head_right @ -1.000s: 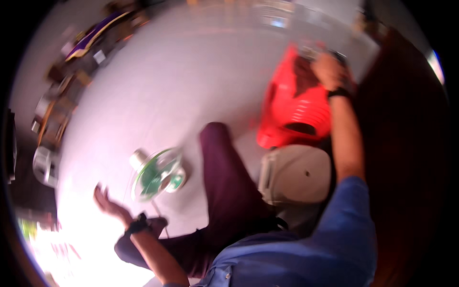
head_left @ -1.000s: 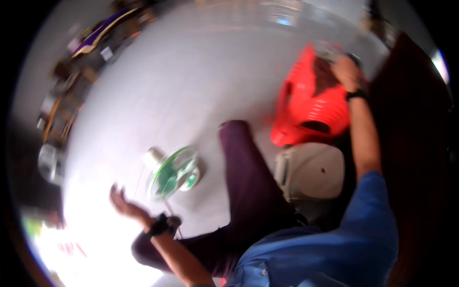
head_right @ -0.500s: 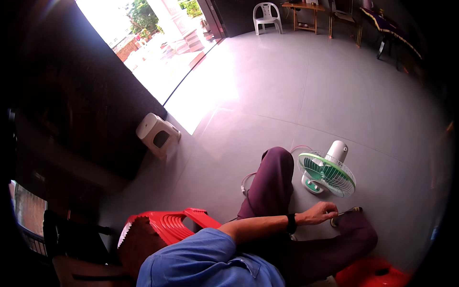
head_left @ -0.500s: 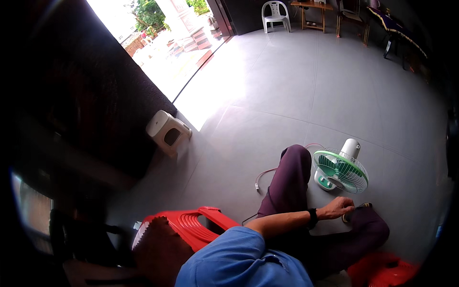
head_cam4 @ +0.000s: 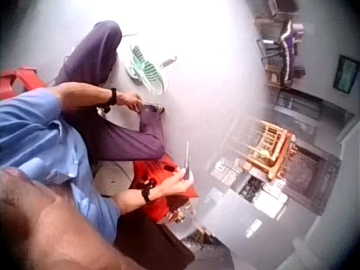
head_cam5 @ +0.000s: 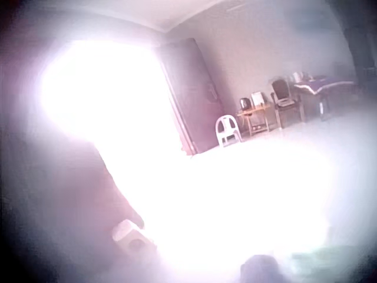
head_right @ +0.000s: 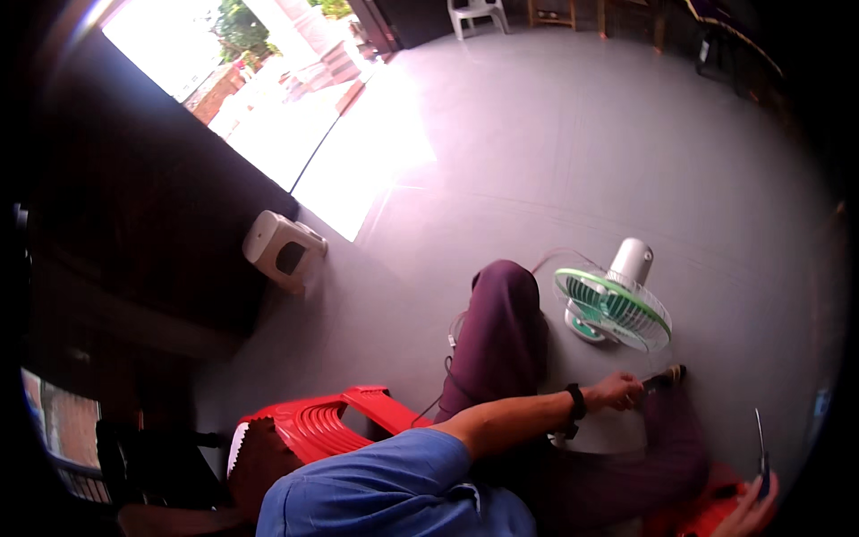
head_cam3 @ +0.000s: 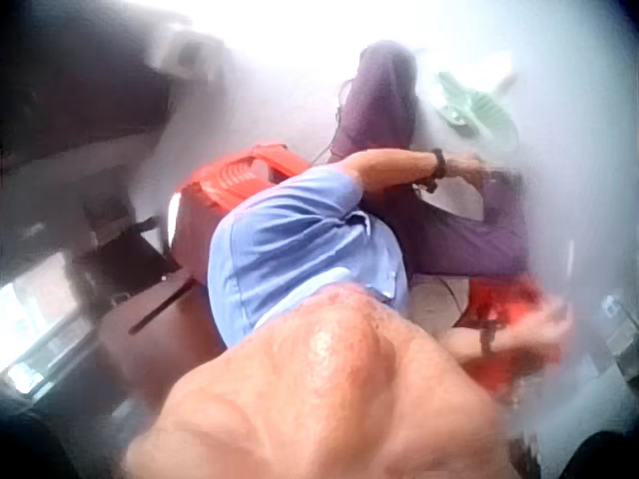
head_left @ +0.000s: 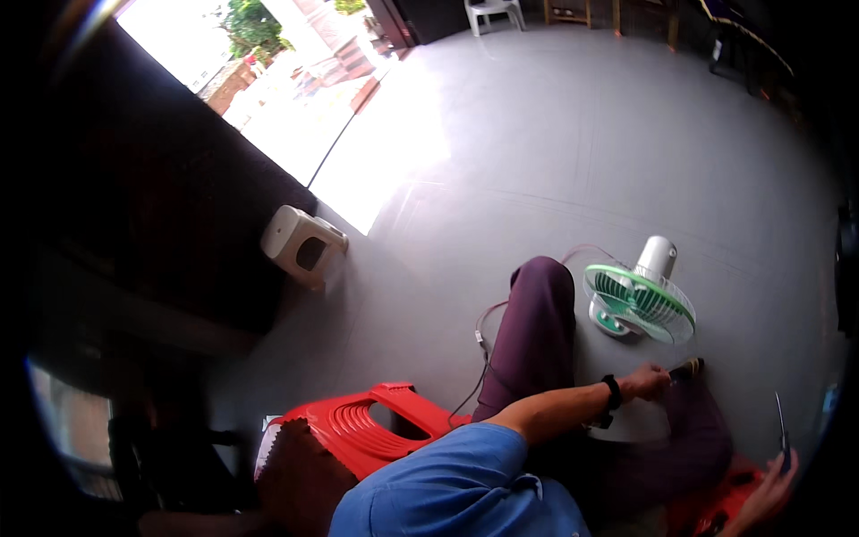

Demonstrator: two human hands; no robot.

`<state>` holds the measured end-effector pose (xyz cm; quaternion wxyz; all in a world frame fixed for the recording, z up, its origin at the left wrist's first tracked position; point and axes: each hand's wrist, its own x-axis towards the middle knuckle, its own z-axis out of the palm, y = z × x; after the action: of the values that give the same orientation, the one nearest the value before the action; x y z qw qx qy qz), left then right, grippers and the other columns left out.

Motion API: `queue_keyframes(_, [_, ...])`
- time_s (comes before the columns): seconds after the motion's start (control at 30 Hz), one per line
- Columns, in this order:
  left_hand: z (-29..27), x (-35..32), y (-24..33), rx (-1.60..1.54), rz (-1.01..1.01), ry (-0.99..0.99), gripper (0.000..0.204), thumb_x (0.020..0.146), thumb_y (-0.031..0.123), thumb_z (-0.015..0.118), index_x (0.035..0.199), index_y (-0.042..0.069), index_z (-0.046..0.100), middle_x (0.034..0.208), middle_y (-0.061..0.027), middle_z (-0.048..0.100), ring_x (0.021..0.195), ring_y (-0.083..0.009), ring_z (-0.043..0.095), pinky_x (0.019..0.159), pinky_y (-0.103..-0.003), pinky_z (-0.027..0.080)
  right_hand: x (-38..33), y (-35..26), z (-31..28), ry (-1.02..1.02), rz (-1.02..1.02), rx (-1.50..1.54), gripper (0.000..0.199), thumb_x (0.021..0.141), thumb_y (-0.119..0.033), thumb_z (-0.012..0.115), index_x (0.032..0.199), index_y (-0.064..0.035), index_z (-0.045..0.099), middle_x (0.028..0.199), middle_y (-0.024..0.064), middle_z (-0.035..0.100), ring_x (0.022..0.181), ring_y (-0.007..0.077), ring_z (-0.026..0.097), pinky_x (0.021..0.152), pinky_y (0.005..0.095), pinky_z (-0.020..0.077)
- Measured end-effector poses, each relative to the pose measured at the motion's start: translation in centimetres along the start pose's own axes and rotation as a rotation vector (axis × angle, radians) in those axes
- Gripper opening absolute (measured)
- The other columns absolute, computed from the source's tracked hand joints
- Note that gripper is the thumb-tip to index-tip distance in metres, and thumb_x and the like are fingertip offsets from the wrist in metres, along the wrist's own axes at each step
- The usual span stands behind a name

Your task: The person assembles a desk fan by hand, attaching the rear guard, the green fan blade, and the front guard. They use a screwdriver to tighten the screw on the guard ring that holds the two sections together.

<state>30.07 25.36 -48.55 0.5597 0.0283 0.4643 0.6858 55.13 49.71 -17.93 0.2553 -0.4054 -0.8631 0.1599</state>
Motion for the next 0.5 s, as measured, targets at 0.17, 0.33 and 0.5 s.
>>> queue_keyframes(0.17, [-3.2, 4.3, -3.3, -0.304, -0.016, 0.000, 0.024, 0.099, 0.026, 0.059, 0.116, 0.009, 0.061, 0.101, -0.0073, 0.065, 0.093, -0.0225, 0.065, 0.083, -0.034, 0.053, 1.6, -11.8, 13.3, -0.159, -0.134, 0.600, 0.027, 0.099, -0.008, 0.064, 0.125, -0.0005, 0.061, 0.111, 0.0067, 0.069, 0.096, 0.0146, 0.067, 0.083, 0.0293, 0.0545])
queue_keyframes(0.33, [-1.4, 5.6, -1.9, -0.475, -0.164, 0.226, 0.046, 0.104, 0.029, 0.054, 0.144, 0.008, 0.045, 0.130, -0.0117, 0.059, 0.115, -0.0295, 0.059, 0.101, -0.042, 0.048, 3.6, -12.3, 21.9, -0.064, -0.340, 0.304, 0.026, 0.091, -0.007, 0.071, 0.115, -0.0019, 0.064, 0.099, 0.0199, 0.071, 0.086, 0.0317, 0.072, 0.076, 0.0388, 0.0560])
queue_keyframes(0.5, [-0.9, 8.0, -2.0, -0.524, -0.082, 0.169, 0.050, 0.108, 0.024, 0.042, 0.155, 0.010, 0.033, 0.146, -0.0134, 0.051, 0.127, -0.0318, 0.053, 0.111, -0.046, 0.043, 3.6, -9.5, 26.4, -0.080, -0.322, 0.279, 0.026, 0.087, -0.004, 0.073, 0.110, -0.0019, 0.062, 0.096, 0.0192, 0.070, 0.090, 0.0392, 0.068, 0.075, 0.0455, 0.0539])
